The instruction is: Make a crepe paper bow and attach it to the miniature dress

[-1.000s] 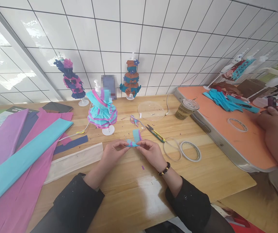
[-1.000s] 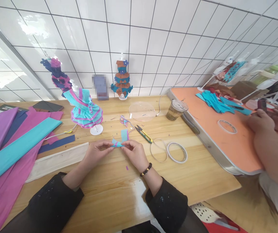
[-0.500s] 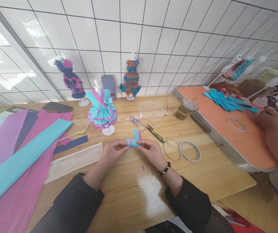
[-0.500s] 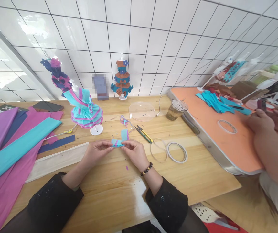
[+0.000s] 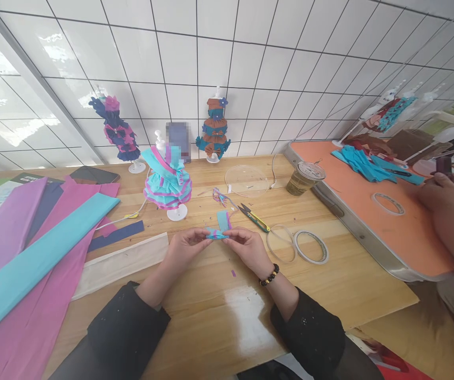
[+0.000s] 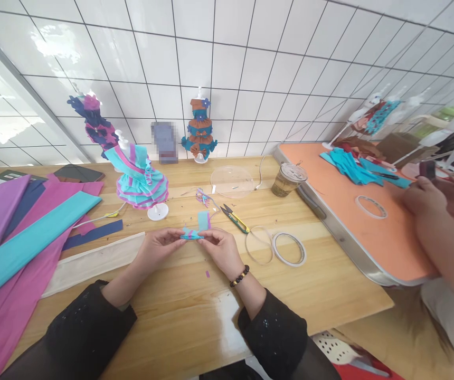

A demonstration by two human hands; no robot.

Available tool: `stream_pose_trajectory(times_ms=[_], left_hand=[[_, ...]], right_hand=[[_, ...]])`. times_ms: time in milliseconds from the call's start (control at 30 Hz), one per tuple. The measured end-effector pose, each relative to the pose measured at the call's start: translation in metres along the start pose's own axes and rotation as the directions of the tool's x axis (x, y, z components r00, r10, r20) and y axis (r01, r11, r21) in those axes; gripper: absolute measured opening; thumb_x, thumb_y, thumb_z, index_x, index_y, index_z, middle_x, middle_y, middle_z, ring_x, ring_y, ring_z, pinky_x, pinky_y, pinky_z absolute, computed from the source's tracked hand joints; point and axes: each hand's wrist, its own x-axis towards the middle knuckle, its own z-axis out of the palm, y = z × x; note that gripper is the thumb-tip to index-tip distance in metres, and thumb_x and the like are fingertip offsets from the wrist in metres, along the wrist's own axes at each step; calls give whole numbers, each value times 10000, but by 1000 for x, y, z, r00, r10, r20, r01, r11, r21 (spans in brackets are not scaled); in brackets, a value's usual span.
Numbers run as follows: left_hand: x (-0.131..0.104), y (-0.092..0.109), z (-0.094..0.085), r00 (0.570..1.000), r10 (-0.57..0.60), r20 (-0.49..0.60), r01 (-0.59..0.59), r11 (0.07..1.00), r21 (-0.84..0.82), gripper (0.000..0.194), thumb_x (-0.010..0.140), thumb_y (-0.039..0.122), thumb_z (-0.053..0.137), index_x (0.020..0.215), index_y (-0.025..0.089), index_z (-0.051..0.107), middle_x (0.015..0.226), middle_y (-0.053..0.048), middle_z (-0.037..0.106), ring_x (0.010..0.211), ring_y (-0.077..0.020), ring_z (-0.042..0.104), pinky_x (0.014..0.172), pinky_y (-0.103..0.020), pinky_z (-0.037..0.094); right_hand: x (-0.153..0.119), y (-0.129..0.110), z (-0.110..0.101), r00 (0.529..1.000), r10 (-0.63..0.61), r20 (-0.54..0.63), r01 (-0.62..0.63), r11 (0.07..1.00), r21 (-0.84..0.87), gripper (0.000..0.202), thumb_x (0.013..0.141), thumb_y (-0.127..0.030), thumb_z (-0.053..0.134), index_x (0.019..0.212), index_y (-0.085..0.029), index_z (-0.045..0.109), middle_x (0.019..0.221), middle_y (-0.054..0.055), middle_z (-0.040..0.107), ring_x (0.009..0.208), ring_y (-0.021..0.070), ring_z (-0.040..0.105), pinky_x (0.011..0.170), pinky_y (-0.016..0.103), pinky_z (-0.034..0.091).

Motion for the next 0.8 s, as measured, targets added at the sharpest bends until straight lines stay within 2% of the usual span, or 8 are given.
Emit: stream_pose_trajectory(times_ms=[467, 800], left_hand=[[0, -3, -1, 1000, 5, -21, -4, 999, 38, 172, 675, 281, 644, 794, 158, 662, 848, -58, 699, 800, -204, 631, 750, -331, 495], [0, -3, -3, 995, 86, -42, -81, 993, 89, 136, 664, 258, 660, 762, 165, 673, 891, -72, 682, 846, -209, 621, 775, -331, 489]], right_hand=[[0, 1, 0, 996, 85, 16, -87, 991, 103, 191, 649, -254, 676, 815, -160, 659, 811, 64, 683, 728, 172, 626, 690, 303, 501], [0, -7, 0, 997, 71, 3, -71, 992, 100, 147, 637, -227, 679, 773, -170, 676, 831, 62, 674, 754, 167, 618, 714, 299, 496]])
